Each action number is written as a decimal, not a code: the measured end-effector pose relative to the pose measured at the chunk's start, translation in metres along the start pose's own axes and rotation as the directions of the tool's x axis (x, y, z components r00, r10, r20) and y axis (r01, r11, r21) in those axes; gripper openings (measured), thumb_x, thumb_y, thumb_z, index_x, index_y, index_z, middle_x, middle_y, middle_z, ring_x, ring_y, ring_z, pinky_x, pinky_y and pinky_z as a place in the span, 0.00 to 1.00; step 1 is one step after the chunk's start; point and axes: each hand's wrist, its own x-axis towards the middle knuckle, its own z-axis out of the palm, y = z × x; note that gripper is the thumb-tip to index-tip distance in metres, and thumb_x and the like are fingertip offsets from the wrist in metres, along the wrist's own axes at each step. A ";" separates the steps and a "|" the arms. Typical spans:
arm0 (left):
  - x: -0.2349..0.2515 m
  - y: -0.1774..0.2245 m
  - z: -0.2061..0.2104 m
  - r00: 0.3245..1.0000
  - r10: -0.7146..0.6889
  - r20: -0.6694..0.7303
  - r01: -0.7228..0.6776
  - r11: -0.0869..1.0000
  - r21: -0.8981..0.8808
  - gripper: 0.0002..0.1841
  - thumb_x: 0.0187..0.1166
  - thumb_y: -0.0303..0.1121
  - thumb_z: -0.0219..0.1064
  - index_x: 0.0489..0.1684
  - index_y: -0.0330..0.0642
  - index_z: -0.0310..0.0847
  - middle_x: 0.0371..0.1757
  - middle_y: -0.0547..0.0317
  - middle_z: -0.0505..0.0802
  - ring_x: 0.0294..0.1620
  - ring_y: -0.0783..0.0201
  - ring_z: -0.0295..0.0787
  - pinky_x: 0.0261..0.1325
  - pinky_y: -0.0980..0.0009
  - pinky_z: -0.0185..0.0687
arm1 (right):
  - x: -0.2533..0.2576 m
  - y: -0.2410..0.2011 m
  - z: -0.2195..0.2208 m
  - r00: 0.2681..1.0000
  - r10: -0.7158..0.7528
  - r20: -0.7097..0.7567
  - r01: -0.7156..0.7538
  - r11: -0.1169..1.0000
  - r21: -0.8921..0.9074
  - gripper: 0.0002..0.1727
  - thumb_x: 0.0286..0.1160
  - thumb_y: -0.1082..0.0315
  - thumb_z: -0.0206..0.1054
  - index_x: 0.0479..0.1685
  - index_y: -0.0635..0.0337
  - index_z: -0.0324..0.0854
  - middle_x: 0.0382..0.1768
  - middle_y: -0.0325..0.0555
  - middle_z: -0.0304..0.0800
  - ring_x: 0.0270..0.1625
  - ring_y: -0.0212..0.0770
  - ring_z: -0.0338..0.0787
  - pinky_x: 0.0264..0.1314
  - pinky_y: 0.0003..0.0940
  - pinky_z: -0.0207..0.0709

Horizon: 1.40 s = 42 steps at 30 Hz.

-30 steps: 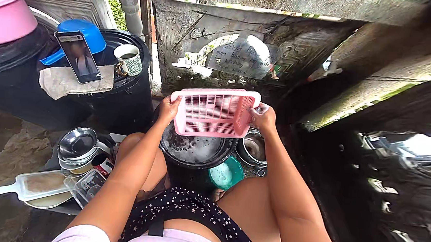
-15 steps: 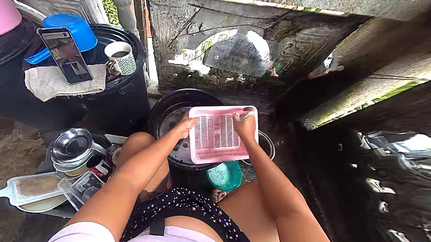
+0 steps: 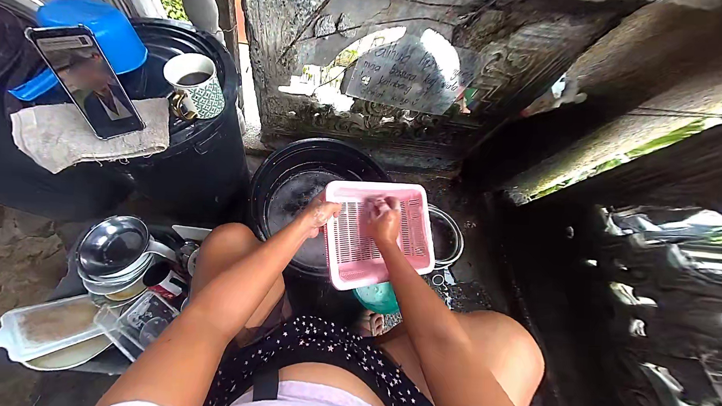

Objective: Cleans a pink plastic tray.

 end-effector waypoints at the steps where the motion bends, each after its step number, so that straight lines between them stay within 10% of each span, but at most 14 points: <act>1: 0.000 0.002 0.000 1.000 -0.015 0.011 0.015 1.000 0.006 0.30 0.76 0.26 0.67 0.81 0.52 0.69 0.49 0.45 0.92 0.41 0.52 0.92 0.39 0.55 0.90 | 0.011 0.011 -0.006 0.985 0.165 -0.045 -0.166 0.986 -0.001 0.14 0.78 0.60 0.69 0.52 0.60 0.92 0.65 0.61 0.87 0.70 0.61 0.85 0.74 0.62 0.77; 4: 0.003 -0.002 0.000 0.998 -0.057 0.033 0.056 0.998 0.026 0.28 0.76 0.24 0.66 0.78 0.47 0.70 0.47 0.46 0.92 0.40 0.53 0.92 0.38 0.56 0.90 | 0.007 -0.014 -0.010 0.934 0.357 0.001 -0.354 0.928 0.111 0.16 0.78 0.63 0.67 0.55 0.65 0.87 0.59 0.66 0.89 0.67 0.63 0.87 0.74 0.63 0.77; 10: 0.023 -0.013 -0.012 1.000 0.023 0.001 -0.023 1.000 -0.001 0.23 0.71 0.29 0.65 0.68 0.45 0.76 0.42 0.51 0.91 0.36 0.59 0.89 0.37 0.59 0.86 | -0.025 -0.083 0.034 0.965 -0.192 0.176 0.115 0.920 0.374 0.13 0.76 0.68 0.70 0.55 0.64 0.88 0.61 0.57 0.89 0.63 0.51 0.90 0.71 0.51 0.83; 17: 0.029 -0.024 -0.003 0.997 -0.055 -0.049 0.050 0.994 -0.101 0.16 0.76 0.37 0.70 0.52 0.33 0.83 0.44 0.46 0.93 0.44 0.56 0.92 0.49 0.54 0.89 | 0.016 -0.014 0.012 0.975 0.221 0.019 -0.221 0.975 -0.001 0.17 0.74 0.61 0.70 0.52 0.65 0.91 0.62 0.67 0.87 0.72 0.64 0.83 0.79 0.61 0.72; 23: 0.023 -0.012 -0.005 0.994 -0.106 0.007 0.105 0.975 -0.198 0.14 0.82 0.41 0.61 0.45 0.37 0.81 0.38 0.51 0.88 0.39 0.59 0.86 0.44 0.55 0.84 | -0.037 -0.079 0.012 0.954 -0.223 0.200 0.175 0.957 0.233 0.07 0.71 0.72 0.70 0.38 0.68 0.91 0.55 0.58 0.92 0.57 0.54 0.93 0.64 0.54 0.85; 29: 0.015 -0.005 -0.007 0.995 -0.074 0.064 0.088 0.962 -0.259 0.15 0.82 0.39 0.60 0.55 0.36 0.78 0.41 0.50 0.90 0.39 0.59 0.89 0.45 0.57 0.87 | -0.005 -0.002 -0.020 0.949 0.246 0.200 -0.233 0.969 -0.085 0.12 0.69 0.71 0.72 0.47 0.71 0.90 0.64 0.72 0.85 0.69 0.70 0.83 0.74 0.69 0.73; 35: 0.017 0.001 -0.013 0.999 -0.036 0.029 0.041 0.981 -0.189 0.16 0.83 0.41 0.59 0.50 0.36 0.81 0.43 0.48 0.88 0.42 0.58 0.86 0.47 0.55 0.83 | -0.071 -0.089 -0.003 0.875 -0.331 0.354 0.306 0.943 0.128 0.05 0.67 0.73 0.71 0.32 0.65 0.91 0.57 0.56 0.93 0.64 0.56 0.90 0.70 0.56 0.82; 40: 0.008 0.005 -0.019 0.999 -0.038 0.036 0.045 0.971 -0.237 0.13 0.83 0.40 0.60 0.49 0.38 0.80 0.38 0.52 0.90 0.37 0.61 0.88 0.43 0.58 0.87 | -0.024 -0.007 -0.031 0.932 0.219 0.291 -0.166 0.967 -0.196 0.15 0.66 0.71 0.74 0.49 0.73 0.88 0.55 0.77 0.87 0.63 0.77 0.86 0.65 0.78 0.74; 42: 0.008 -0.004 -0.011 0.999 -0.017 0.035 0.026 0.962 -0.271 0.12 0.81 0.38 0.61 0.51 0.38 0.79 0.37 0.52 0.89 0.36 0.61 0.89 0.42 0.59 0.87 | -0.025 -0.031 -0.023 0.951 0.179 0.251 -0.156 0.982 -0.111 0.21 0.67 0.71 0.73 0.62 0.67 0.85 0.55 0.73 0.89 0.61 0.74 0.88 0.64 0.76 0.76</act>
